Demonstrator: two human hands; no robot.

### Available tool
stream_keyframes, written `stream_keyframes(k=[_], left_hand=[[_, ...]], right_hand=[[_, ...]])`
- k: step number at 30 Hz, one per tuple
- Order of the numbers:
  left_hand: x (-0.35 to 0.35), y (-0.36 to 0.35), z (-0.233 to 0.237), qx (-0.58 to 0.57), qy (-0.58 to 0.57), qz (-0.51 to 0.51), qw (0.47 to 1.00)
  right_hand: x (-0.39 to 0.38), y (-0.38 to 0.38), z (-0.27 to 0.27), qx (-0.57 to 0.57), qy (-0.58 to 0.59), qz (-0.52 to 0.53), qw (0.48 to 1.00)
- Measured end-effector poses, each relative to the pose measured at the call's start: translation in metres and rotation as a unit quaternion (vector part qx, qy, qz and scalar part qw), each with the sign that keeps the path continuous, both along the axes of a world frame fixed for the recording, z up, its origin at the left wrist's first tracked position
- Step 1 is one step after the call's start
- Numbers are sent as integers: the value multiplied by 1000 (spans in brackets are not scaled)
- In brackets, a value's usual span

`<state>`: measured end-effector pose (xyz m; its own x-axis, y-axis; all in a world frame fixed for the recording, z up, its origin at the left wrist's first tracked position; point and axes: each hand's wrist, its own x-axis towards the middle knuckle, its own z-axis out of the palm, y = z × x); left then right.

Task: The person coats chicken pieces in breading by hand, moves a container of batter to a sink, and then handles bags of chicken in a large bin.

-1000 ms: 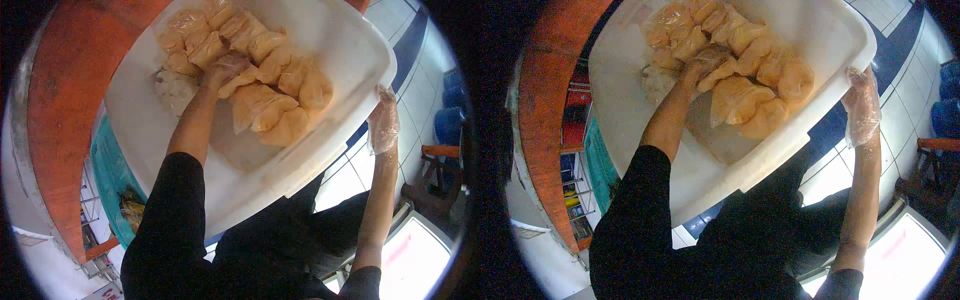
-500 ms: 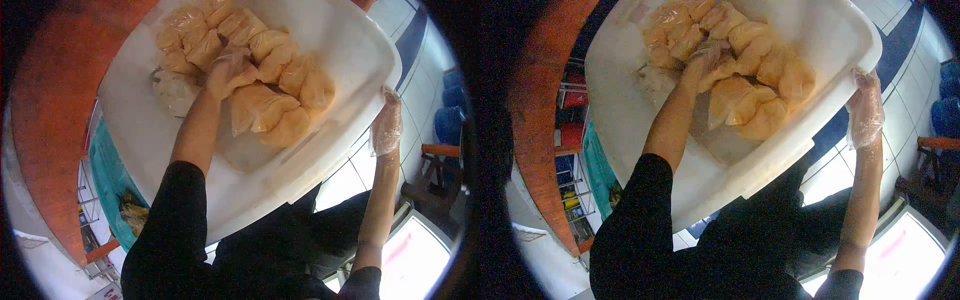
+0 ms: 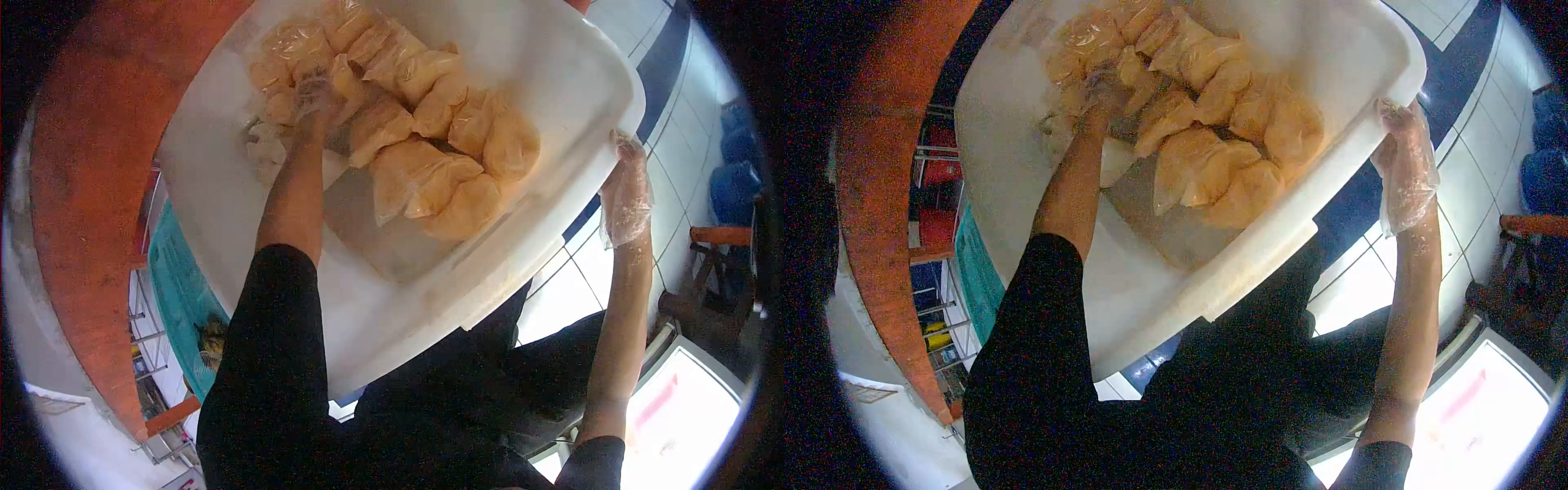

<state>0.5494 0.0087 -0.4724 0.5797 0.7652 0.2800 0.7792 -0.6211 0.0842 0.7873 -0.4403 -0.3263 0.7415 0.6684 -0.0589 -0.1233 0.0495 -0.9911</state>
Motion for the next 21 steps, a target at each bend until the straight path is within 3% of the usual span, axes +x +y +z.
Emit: stream_keyframes(k=[7,10,13,16,19,21], left_hand=[[15,-27,0,-49,84,-82,992],[29,-42,17,-118,111,-18,987],[20,2,-31,-128,53,-14,990],[-17,60,-54,-202,126,-137,962],[-6,-8,17,-238,218,-117,939],[-1,-30,35,-246,229,-103,936]], right_hand=[[-11,3,14,-7,6,-19,1000],[-7,6,14,-12,-6,-19,1000],[6,7,3,3,-44,-15,999],[7,4,0,13,-50,15,999],[2,3,4,-4,-46,-7,999],[1,5,4,-1,-39,-10,999]])
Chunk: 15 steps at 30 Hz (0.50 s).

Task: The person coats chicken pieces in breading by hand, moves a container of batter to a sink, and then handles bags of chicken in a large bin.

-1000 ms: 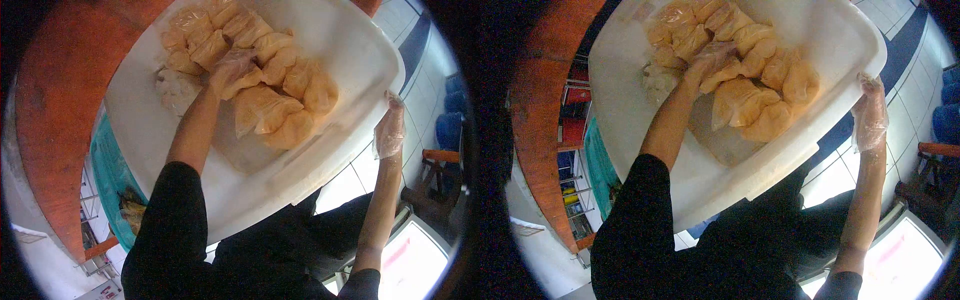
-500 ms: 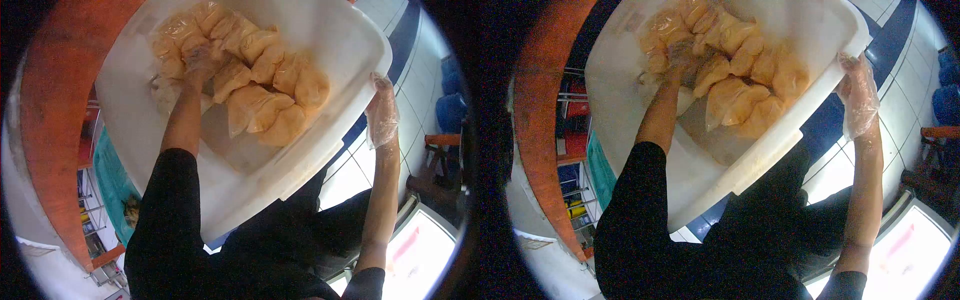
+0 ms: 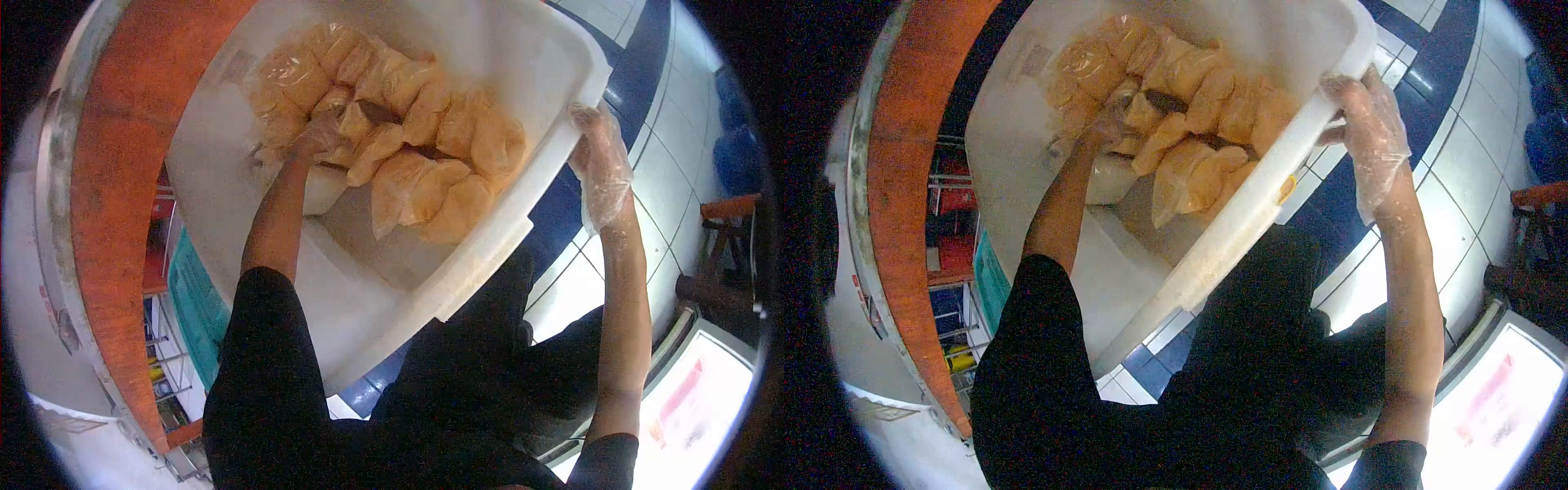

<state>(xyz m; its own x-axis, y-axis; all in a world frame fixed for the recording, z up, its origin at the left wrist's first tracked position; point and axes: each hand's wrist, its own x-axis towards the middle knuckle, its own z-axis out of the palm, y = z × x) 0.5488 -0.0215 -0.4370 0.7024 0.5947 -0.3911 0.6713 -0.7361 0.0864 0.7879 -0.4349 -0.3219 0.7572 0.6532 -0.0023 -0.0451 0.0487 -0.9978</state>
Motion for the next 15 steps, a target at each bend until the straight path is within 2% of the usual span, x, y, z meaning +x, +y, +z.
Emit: stream_keyframes(k=[3,4,6,7,10,15], left_hand=[[-15,16,-30,-1,-64,-41,997],[-15,12,-25,0,-61,-35,998],[-7,5,-11,-145,-41,185,971],[-13,7,-14,-146,-42,189,970],[-38,23,-42,79,-16,82,993],[-34,20,-64,134,-19,74,988]], right_hand=[[-3,5,7,-3,25,-21,999],[-5,5,7,-9,44,-43,998],[-5,1,2,29,31,-9,999],[-6,0,2,6,45,-9,999],[-6,-4,0,-26,44,0,999],[-5,-6,-4,28,64,-1,998]])
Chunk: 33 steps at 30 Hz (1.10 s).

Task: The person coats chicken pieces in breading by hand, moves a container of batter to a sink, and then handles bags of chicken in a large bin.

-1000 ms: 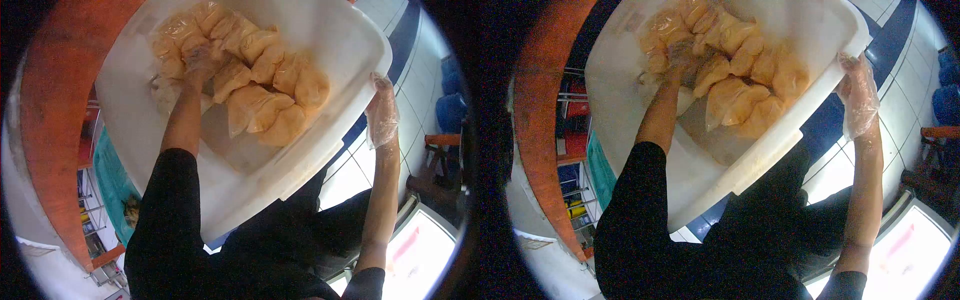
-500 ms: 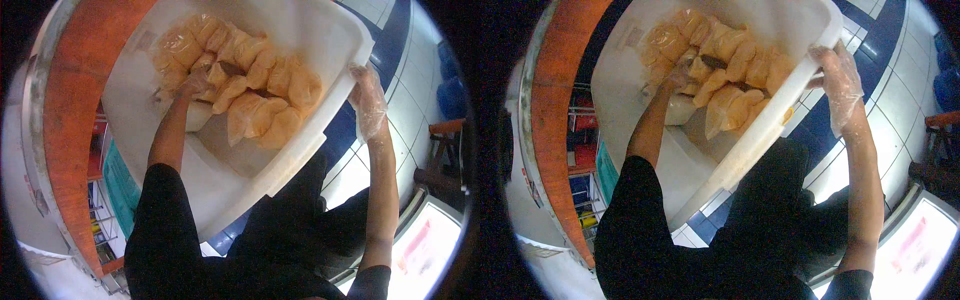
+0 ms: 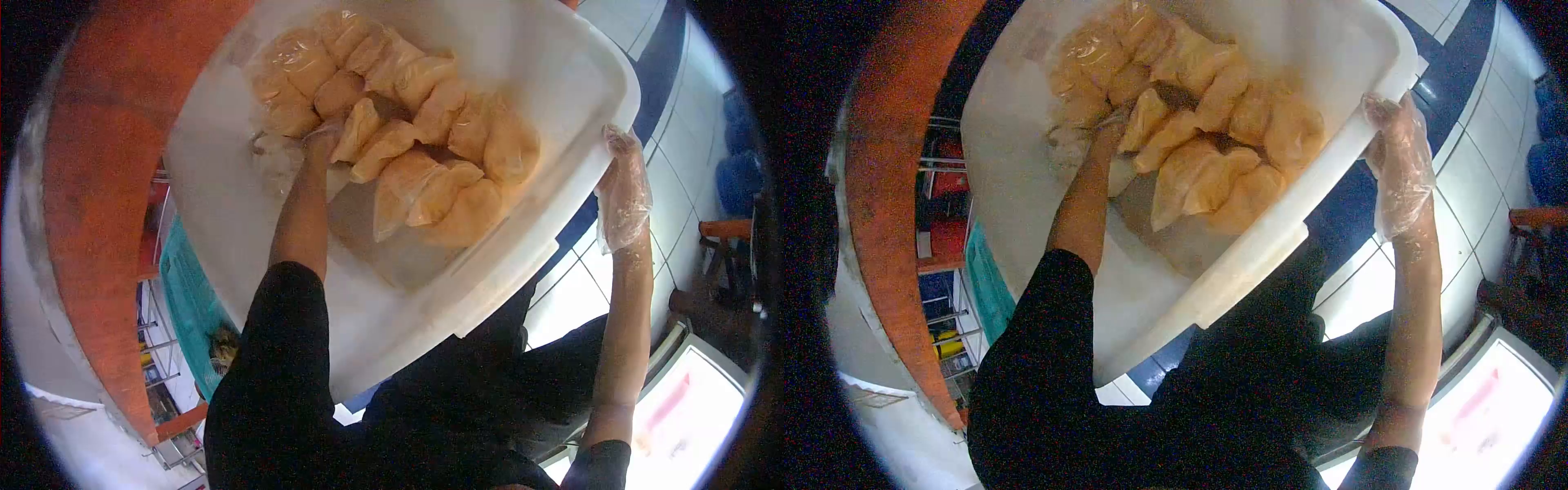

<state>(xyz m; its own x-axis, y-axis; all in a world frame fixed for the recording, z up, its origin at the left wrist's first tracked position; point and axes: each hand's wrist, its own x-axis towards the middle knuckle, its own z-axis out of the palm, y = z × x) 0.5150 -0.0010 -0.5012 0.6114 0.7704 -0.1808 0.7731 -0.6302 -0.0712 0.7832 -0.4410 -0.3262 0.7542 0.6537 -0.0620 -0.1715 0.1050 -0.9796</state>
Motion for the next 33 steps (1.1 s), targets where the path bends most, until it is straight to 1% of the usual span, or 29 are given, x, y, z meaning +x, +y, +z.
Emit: stream_keyframes(k=[3,7,8,11,12,14,16,20,24,29,33], left_hand=[[6,-7,-4,4,-12,-11,1000],[16,-22,-12,38,-38,1,999],[18,-21,-13,45,-43,3,998],[21,-4,-8,41,-49,4,998],[23,2,-6,39,-49,4,998],[22,15,-4,44,-52,3,998],[19,22,-4,57,-54,6,997],[21,19,-16,117,-56,33,991],[22,15,-30,166,-67,58,982],[13,38,-25,171,-55,32,983],[6,66,-15,168,-43,-23,985]], right_hand=[[12,-4,-21,-10,26,-22,999],[0,6,3,7,-5,17,1000],[-2,6,4,2,-12,4,1000],[3,1,-3,7,8,28,1000],[0,1,-1,-13,3,-8,1000],[0,-1,-1,-31,-3,-48,998],[4,-6,-9,-26,7,-34,999],[16,-13,-25,-23,-2,-64,998],[14,-12,-23,-25,3,-59,998],[11,-11,-20,-28,9,-50,998],[9,-11,-16,-29,11,-42,999]])
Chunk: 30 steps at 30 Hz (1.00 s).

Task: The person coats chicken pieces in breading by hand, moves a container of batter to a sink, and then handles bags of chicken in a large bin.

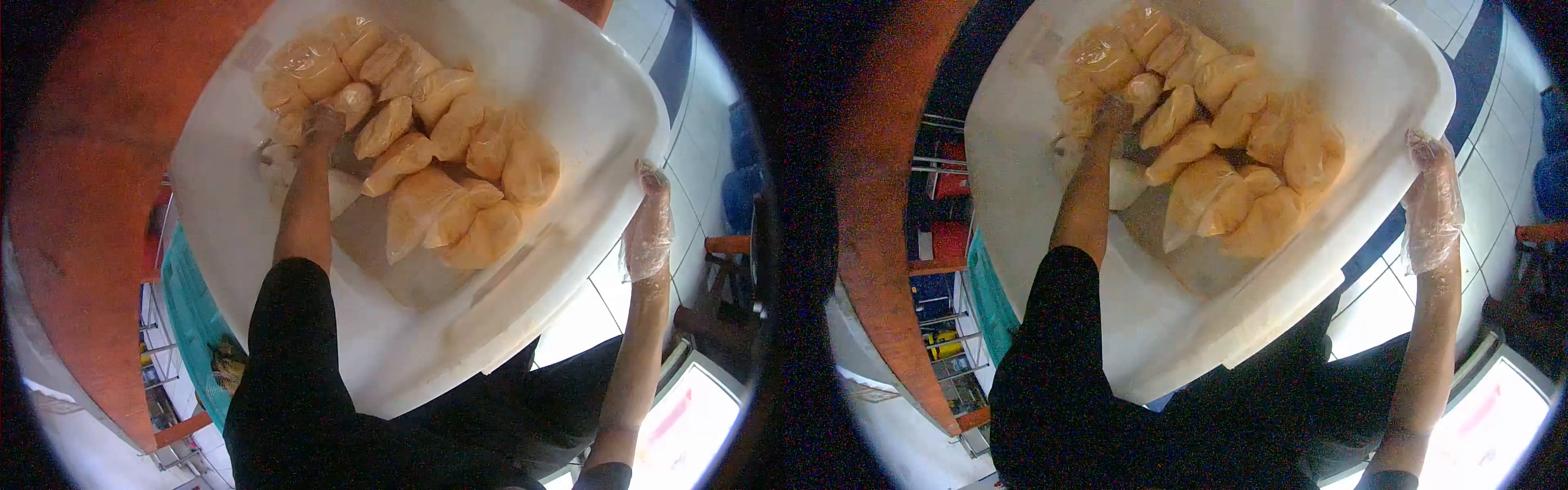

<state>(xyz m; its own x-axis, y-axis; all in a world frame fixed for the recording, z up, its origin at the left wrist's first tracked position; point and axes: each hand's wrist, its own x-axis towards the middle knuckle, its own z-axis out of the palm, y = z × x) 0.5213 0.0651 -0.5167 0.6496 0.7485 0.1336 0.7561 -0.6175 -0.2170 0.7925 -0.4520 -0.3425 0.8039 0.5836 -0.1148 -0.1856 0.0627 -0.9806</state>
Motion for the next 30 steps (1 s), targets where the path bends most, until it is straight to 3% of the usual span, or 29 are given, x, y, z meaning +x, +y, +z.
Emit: stream_keyframes(k=[4,8,10,12,14,16,18,21,27,30], left_hand=[[-13,28,-6,63,32,-141,987],[-26,53,-4,141,45,-312,938],[-20,49,22,-110,-35,-251,961],[-10,42,36,-217,-87,-185,955],[1,43,42,-199,-133,-134,962],[16,48,48,-123,-177,-85,973],[28,60,56,-27,-210,-42,976],[39,86,75,38,-211,4,977],[66,123,91,-170,-63,-4,983],[85,121,88,-206,-5,-4,978]], right_hand=[[0,4,5,-5,6,12,1000],[2,3,2,10,-14,22,1000],[4,1,-4,2,-3,3,1000],[3,0,-3,-10,14,-15,1000],[-4,3,7,8,14,-10,1000],[23,-18,-37,27,-10,-3,1000],[28,-24,-43,47,-35,0,998],[14,-20,-23,-3,-20,-11,1000],[24,-38,-48,-48,-221,16,974],[24,-38,-46,-45,-201,21,978]])
